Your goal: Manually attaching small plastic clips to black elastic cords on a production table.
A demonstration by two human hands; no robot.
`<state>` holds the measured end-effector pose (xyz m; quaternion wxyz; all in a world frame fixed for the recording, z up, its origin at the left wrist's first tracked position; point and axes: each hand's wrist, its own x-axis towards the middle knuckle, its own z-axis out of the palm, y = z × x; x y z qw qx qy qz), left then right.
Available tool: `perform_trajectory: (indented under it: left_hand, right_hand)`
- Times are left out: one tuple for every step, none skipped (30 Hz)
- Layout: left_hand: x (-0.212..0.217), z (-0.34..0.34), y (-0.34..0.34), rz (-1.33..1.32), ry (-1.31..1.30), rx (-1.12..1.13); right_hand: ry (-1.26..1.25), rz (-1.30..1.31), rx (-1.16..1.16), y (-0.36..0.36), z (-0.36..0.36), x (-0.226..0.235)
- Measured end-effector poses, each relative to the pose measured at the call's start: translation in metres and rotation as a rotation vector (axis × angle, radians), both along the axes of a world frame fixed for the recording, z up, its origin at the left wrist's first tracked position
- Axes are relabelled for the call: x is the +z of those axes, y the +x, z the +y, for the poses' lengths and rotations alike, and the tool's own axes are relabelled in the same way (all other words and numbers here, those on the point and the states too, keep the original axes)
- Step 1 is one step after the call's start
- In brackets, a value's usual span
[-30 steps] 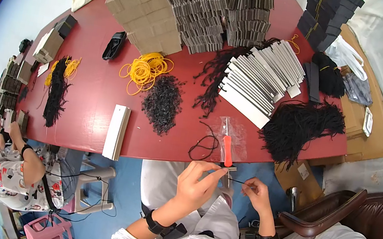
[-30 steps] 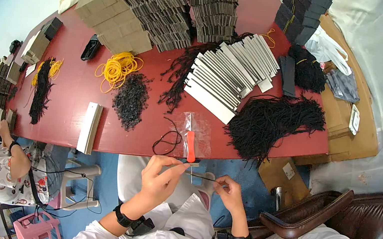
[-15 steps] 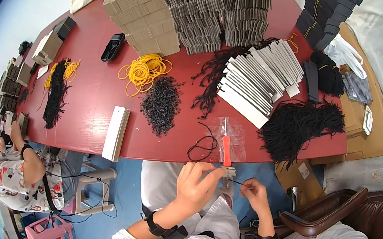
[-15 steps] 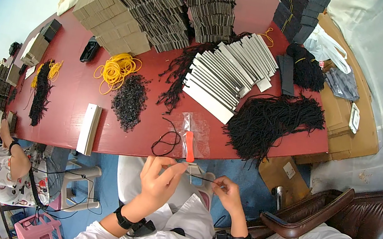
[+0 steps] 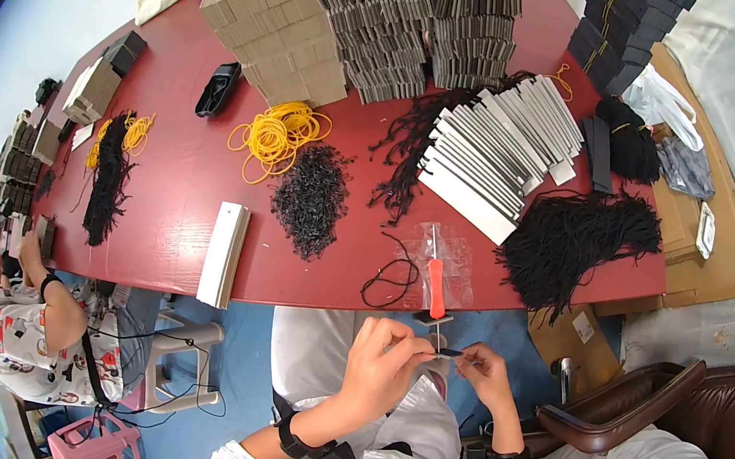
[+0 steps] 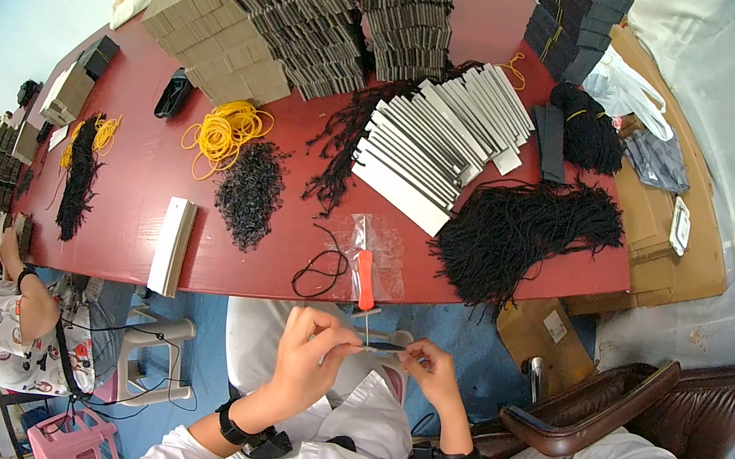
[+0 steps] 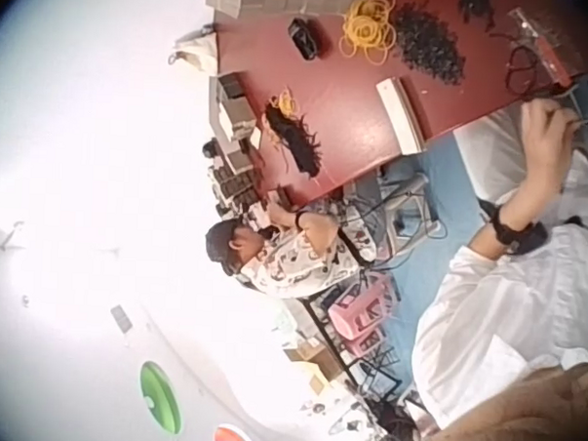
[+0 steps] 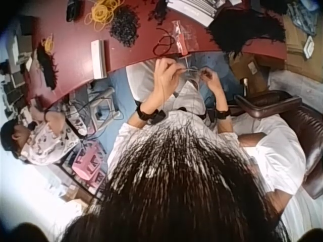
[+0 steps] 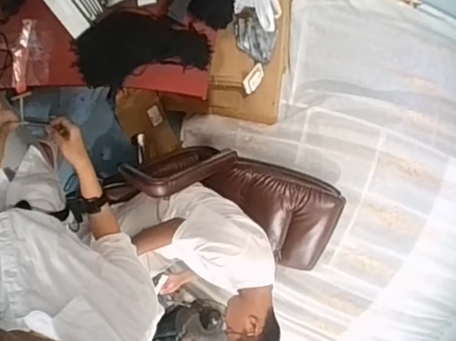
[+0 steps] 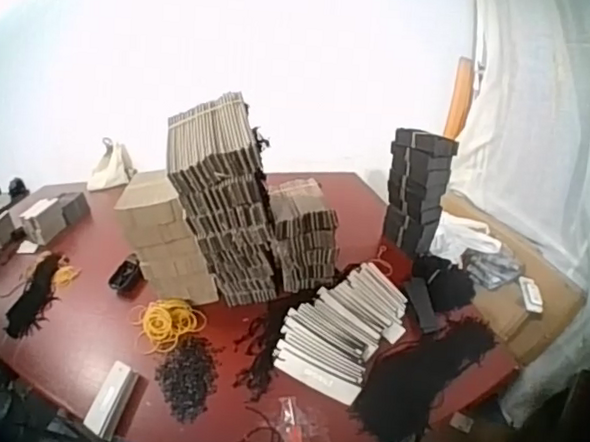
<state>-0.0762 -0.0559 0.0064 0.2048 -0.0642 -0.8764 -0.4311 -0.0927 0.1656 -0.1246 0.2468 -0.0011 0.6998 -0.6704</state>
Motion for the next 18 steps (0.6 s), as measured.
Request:
perform_trajectory:
  left_hand:
    - [-0.001,0.0,0.001,-0.001,0.0,-0.001]
    - [-0.002,0.0,0.002,0.015,-0.011,-0.008]
    - [-0.003,0.0,0.003,0.03,-0.022,-0.014]
    - [-0.004,0.0,0.004,0.029,-0.022,-0.015]
    - [-0.006,0.0,0.007,0.017,-0.02,-0.032]
    - [-0.007,0.0,0.008,0.005,-0.018,-0.051]
    - [-0.007,0.0,0.008,0.003,-0.018,-0.053]
    - [-0.006,0.0,0.008,-0.03,0.006,-0.053]
    - [-0.006,0.0,0.008,-0.064,0.028,-0.05]
    - [-0.006,0.001,0.007,-0.065,0.028,-0.051]
    - [-0.006,0.001,0.006,-0.113,0.083,-0.042]
    - [-0.005,0.002,0.006,-0.159,0.14,-0.034]
    - [-0.005,0.002,0.005,-0.159,0.141,-0.034]
    - [-0.006,0.003,0.005,-0.168,0.165,-0.042]
    - [-0.005,0.003,0.005,-0.178,0.189,-0.05]
    - [-0.006,0.003,0.004,-0.178,0.189,-0.051]
    - [-0.007,0.002,0.004,-0.2,0.225,-0.068]
    - [-0.008,0.002,0.004,-0.221,0.259,-0.084]
  right_hand:
    - [-0.002,-0.002,0.001,0.001,0.0,-0.001]
    - [-0.001,-0.003,0.001,0.001,0.001,-0.002]
    - [0.003,0.013,0.0,0.002,0.001,-0.004]
    - [0.008,0.028,-0.001,0.002,0.001,-0.005]
    - [0.008,0.027,-0.002,0.002,0.001,-0.006]
    - [0.01,0.024,-0.001,0.002,0.001,-0.006]
    - [0.012,0.021,0.001,0.003,0.0,-0.006]
    - [0.012,0.019,-0.001,0.003,0.0,-0.004]
    - [0.023,0.007,0.021,0.002,-0.001,-0.001]
    - [0.033,-0.006,0.043,0.001,-0.003,0.002]
    - [0.032,-0.007,0.043,0.001,-0.004,0.003]
    - [0.028,-0.018,0.038,0.001,-0.004,0.004]
    - [0.023,-0.029,0.033,0.002,-0.004,0.005]
    - [0.024,-0.029,0.033,0.002,-0.004,0.004]
    - [0.024,-0.022,0.036,0.003,-0.003,0.003]
    - [0.023,-0.016,0.038,0.003,-0.002,0.002]
    - [0.024,-0.016,0.037,0.003,-0.002,0.001]
    - [0.034,-0.004,0.04,0.004,-0.001,0.0]
